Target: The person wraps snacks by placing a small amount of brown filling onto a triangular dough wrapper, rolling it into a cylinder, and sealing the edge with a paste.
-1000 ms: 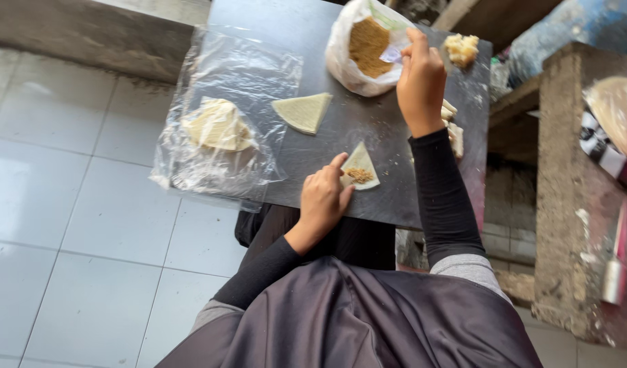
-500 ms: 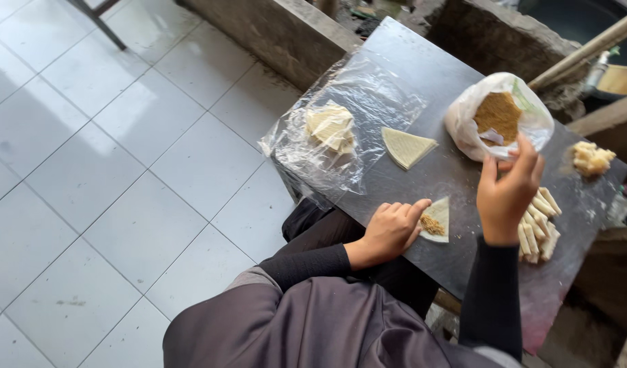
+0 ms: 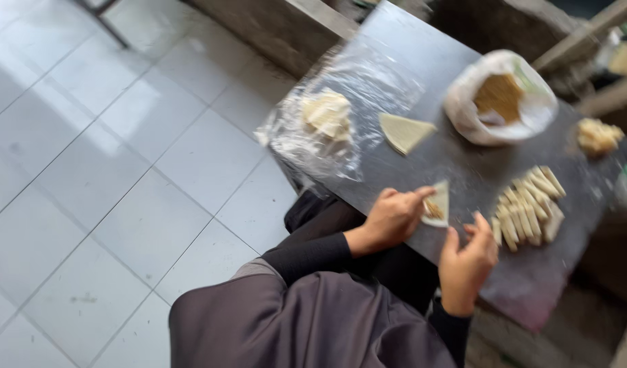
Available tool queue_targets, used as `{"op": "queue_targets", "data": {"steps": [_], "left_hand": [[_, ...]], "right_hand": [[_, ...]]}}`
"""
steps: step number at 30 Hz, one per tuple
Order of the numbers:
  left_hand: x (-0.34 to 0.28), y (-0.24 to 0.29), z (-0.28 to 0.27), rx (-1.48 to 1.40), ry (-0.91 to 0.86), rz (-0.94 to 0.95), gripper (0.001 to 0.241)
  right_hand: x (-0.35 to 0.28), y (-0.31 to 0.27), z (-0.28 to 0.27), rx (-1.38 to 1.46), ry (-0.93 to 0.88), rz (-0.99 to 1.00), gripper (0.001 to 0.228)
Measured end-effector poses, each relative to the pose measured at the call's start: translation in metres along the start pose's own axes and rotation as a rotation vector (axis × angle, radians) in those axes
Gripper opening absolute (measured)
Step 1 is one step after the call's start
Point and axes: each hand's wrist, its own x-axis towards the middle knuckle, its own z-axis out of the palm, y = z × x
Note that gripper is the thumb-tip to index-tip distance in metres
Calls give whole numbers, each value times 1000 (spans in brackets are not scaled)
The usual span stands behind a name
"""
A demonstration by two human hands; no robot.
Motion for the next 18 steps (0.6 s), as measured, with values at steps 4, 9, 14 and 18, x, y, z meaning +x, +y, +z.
{"op": "queue_targets", "data": {"steps": [4,9,14,18], "left_hand": [[1,-7,-1,26,39,56,37],[7,-6,-4,10,-21,47,40],[10,-9,-1,-12,-20,75,47],[10,-10,1,-25,-22,59,49]], "right_hand": [[-2,3,10,39,7,70,51],[-5,1,16,76,39,133,50],[-4,-1,26,76,70,169,48],[1,-3,33,27,68,148,49]]}}
